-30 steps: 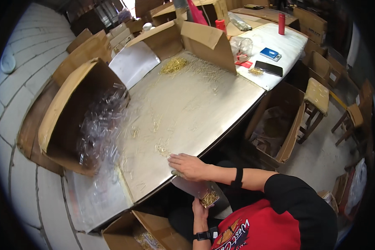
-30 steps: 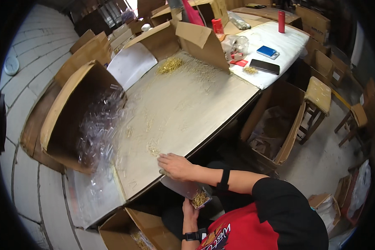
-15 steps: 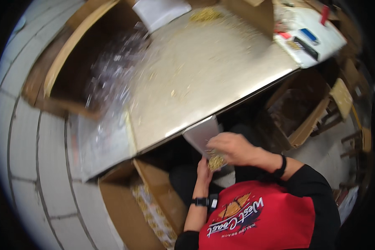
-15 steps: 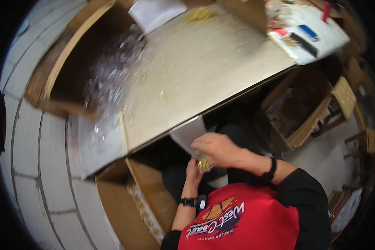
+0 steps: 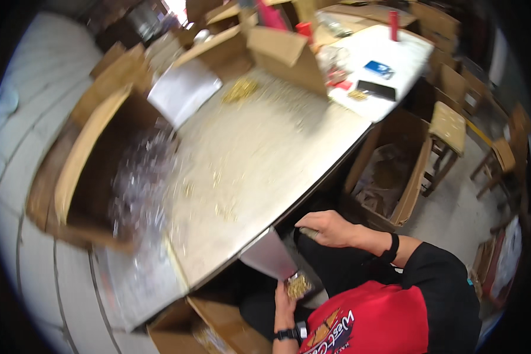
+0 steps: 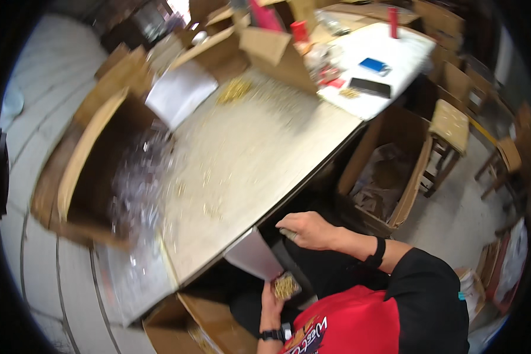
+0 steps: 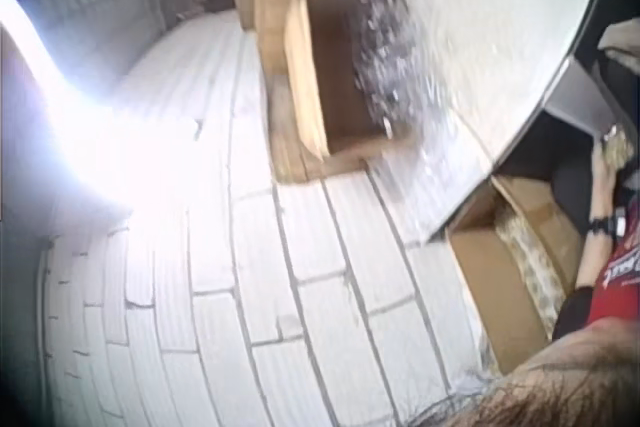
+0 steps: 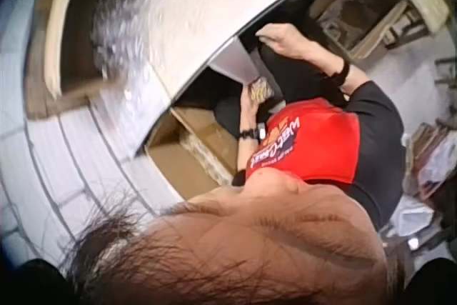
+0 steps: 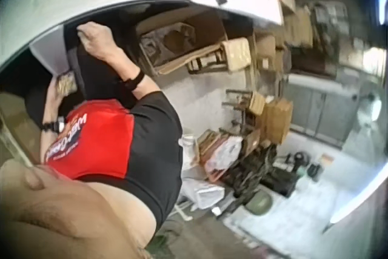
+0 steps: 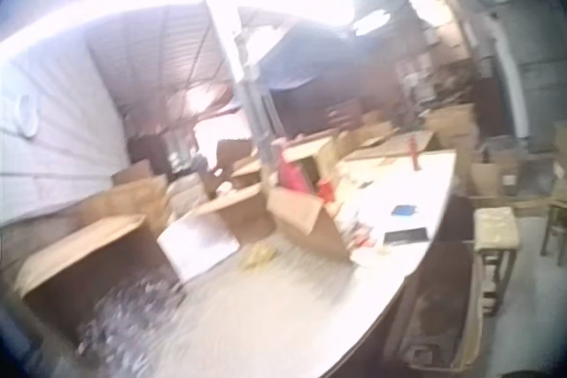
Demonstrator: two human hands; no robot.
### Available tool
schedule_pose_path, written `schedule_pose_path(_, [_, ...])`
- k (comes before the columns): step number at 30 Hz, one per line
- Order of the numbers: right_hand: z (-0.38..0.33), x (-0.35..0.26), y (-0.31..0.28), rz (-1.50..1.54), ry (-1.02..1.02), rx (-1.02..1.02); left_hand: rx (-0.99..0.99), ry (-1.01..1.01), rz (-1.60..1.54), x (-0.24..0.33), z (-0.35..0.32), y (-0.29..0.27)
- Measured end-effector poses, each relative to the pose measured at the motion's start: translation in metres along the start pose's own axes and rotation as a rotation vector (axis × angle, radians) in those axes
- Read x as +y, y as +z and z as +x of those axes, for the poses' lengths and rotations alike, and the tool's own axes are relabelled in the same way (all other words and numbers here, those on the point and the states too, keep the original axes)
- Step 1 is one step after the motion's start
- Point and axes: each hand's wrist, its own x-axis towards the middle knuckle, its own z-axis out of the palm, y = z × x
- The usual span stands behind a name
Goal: The person scoops small yellow items from a table into clear plastic containers using a funnel and places the filled containers into a cardboard box. The person repeats this process multiple times, occasionally adjusting the funnel and containers.
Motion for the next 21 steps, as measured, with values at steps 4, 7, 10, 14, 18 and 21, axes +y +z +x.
schedule_pose_path(4, [-0.010, 0.015, -0.001, 0.008, -0.059, 0.096, 0.044, -0.063, 0.017, -0.010, -0.002, -0.011])
schedule_pose_path(7, [-0.034, 0.006, 0.019, 0.094, -0.058, -0.029, -0.058, -0.006, 0.208, 0.001, -0.021, 0.001])
schedule_pose_path(10, [-0.050, -0.004, 0.045, 0.220, -0.019, -0.163, -0.120, 0.022, 0.289, 0.022, -0.042, 0.013])
schedule_pose_path(14, [-0.053, -0.018, 0.064, 0.268, -0.118, -0.196, -0.071, 0.105, 0.393, 0.067, -0.069, 0.060])
schedule_pose_path(18, [-0.051, -0.033, 0.076, 0.050, -0.203, -0.308, 0.009, 0.293, 0.125, 0.083, -0.062, 0.082])
schedule_pose_path(21, [-0.045, -0.040, 0.083, -0.110, -0.269, -0.198, 0.108, 0.424, 0.002, 0.087, -0.058, 0.098])
